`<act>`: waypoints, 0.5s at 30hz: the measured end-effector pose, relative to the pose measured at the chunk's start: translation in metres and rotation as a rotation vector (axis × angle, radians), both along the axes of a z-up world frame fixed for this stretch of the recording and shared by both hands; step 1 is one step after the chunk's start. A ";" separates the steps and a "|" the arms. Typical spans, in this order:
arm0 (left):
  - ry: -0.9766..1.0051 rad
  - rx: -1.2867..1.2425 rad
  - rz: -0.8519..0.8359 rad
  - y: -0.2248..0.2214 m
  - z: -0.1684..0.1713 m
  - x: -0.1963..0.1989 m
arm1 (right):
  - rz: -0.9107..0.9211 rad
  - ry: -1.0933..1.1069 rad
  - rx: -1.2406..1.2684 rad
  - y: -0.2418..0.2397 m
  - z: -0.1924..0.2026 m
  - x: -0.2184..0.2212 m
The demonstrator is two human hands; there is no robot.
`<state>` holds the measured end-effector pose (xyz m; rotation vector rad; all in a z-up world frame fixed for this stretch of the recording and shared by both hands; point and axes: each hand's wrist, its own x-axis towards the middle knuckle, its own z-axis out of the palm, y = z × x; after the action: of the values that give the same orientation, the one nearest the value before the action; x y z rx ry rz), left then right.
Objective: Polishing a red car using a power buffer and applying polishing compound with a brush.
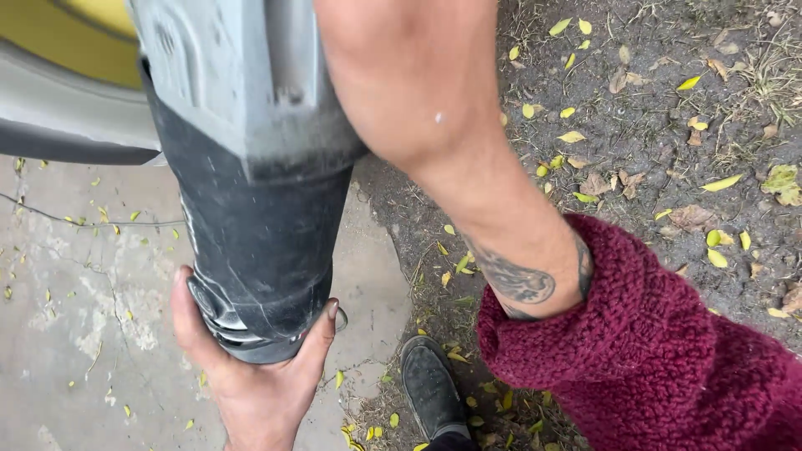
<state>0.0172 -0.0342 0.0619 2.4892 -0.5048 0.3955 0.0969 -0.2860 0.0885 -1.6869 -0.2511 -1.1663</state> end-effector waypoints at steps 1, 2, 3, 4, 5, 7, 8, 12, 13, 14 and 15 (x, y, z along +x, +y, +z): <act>-0.001 0.001 0.001 0.002 -0.008 -0.003 | 0.001 -0.001 0.001 0.007 0.001 -0.005; -0.025 0.010 0.019 0.005 -0.017 -0.007 | 0.185 -0.009 0.219 0.014 0.001 -0.009; -0.044 0.025 0.037 0.009 -0.024 -0.011 | 0.368 -0.013 0.441 0.023 0.001 -0.014; -0.041 0.032 0.037 0.015 -0.033 -0.016 | 0.368 -0.010 0.448 0.028 -0.002 -0.018; -0.011 -0.025 0.039 0.021 -0.042 -0.022 | 0.493 -0.013 0.597 0.033 -0.005 -0.022; 0.018 -0.081 0.049 0.034 -0.063 -0.034 | 0.625 -0.015 0.747 0.042 -0.019 -0.028; 0.035 -0.084 0.042 0.041 -0.074 -0.038 | 0.538 0.018 0.629 0.046 -0.031 -0.030; 0.186 -0.159 0.071 0.060 -0.110 -0.056 | 0.445 0.162 0.543 0.062 -0.076 -0.033; 0.189 -0.158 0.071 0.062 -0.113 -0.058 | 0.444 0.165 0.545 0.064 -0.083 -0.033; 0.211 -0.135 0.098 0.064 -0.115 -0.060 | 0.436 0.177 0.543 0.066 -0.089 -0.034; 0.229 -0.115 0.124 0.065 -0.117 -0.062 | 0.429 0.185 0.538 0.067 -0.095 -0.034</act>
<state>-0.0446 0.0313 -0.0551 2.4208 -0.2296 0.1779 0.0633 -0.2193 -0.0063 -1.1775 -0.1535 -0.6732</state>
